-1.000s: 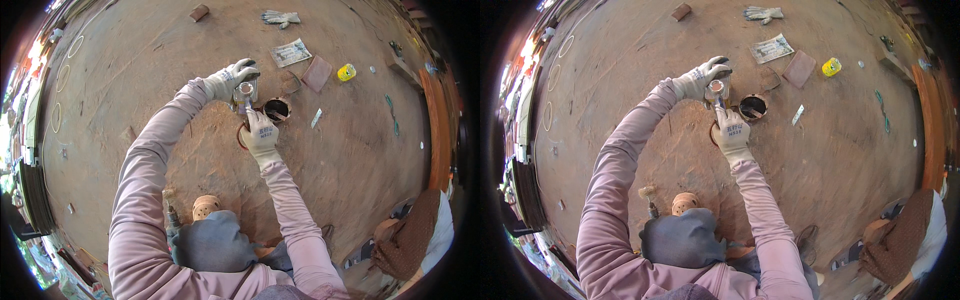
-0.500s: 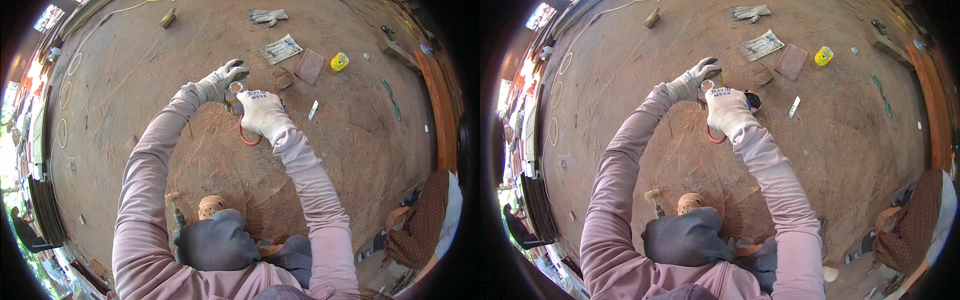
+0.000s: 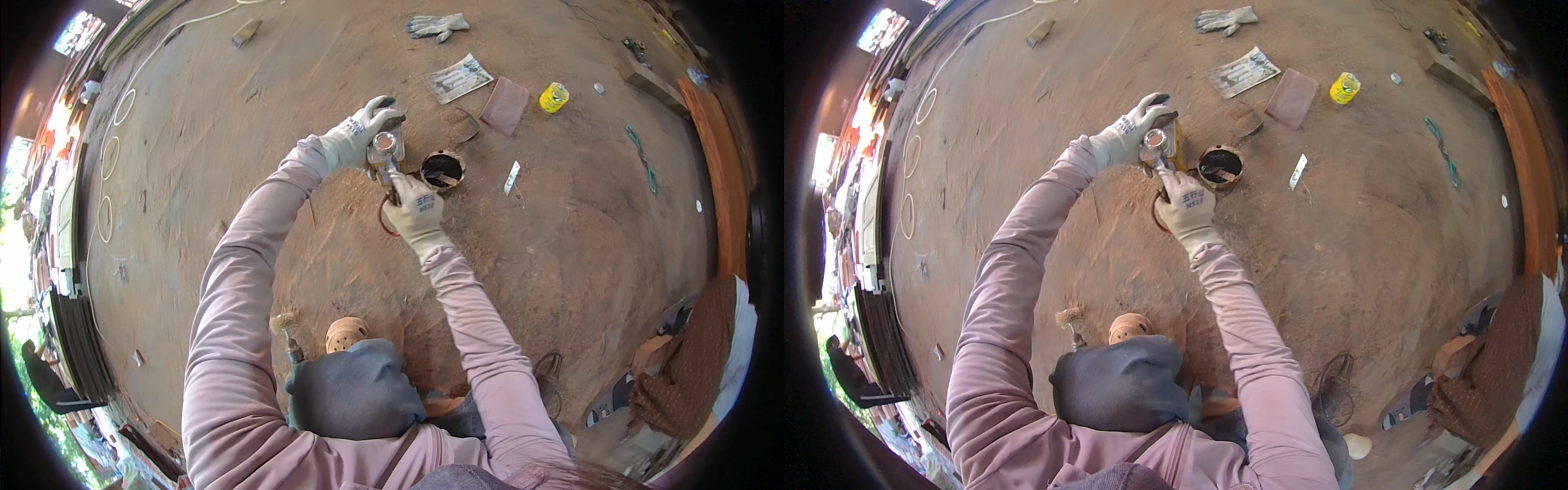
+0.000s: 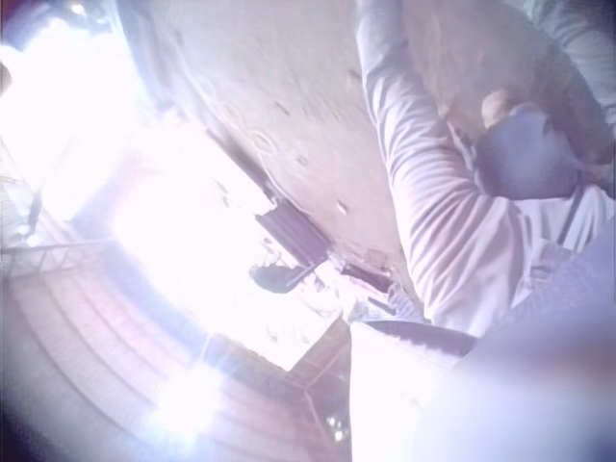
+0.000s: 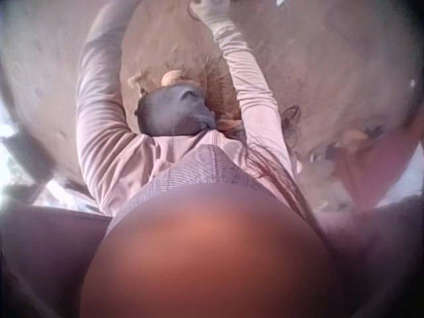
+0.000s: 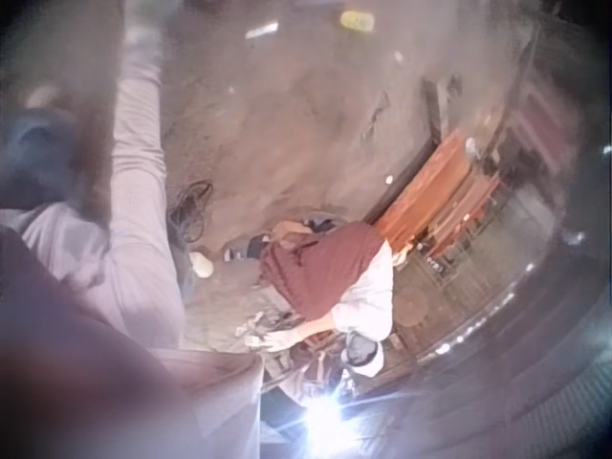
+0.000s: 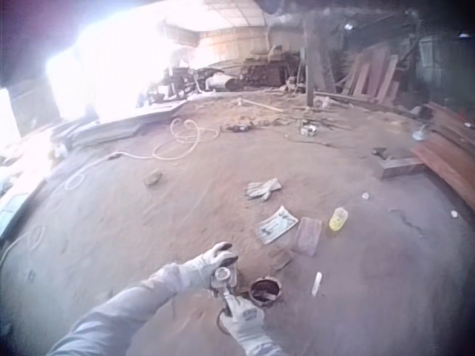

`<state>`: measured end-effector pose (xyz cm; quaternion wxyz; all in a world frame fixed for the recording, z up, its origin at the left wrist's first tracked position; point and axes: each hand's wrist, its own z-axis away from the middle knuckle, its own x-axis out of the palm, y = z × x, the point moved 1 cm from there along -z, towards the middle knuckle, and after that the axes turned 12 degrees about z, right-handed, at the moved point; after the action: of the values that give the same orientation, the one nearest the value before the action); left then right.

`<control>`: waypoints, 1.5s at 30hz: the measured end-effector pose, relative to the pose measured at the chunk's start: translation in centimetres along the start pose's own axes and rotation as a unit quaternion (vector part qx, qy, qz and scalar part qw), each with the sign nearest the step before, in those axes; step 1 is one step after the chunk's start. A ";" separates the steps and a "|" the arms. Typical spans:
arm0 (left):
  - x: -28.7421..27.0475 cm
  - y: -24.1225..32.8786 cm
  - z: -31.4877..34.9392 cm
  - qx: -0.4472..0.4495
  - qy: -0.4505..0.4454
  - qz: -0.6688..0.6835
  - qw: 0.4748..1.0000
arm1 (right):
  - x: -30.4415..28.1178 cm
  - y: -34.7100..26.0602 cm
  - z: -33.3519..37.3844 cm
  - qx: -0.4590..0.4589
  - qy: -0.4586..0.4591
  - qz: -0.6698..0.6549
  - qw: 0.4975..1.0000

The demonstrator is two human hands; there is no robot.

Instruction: The person cleans a green metal window frame with a brush, then uses scissors to open a yellow paint can and pours its contents into a small container. The person wears gloves and works in a cluttered workshop.

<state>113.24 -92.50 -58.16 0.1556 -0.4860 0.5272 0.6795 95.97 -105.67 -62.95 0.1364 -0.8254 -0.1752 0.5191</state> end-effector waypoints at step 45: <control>6.5 3.7 4.6 -0.207 0.292 0.197 0.913 | -10.2 5.5 0.1 0.157 -0.142 0.042 0.976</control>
<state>105.13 -91.92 -61.54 -0.2463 -0.5700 0.4820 0.6181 92.60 -115.01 -56.93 0.2157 -0.7180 -0.0744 0.6576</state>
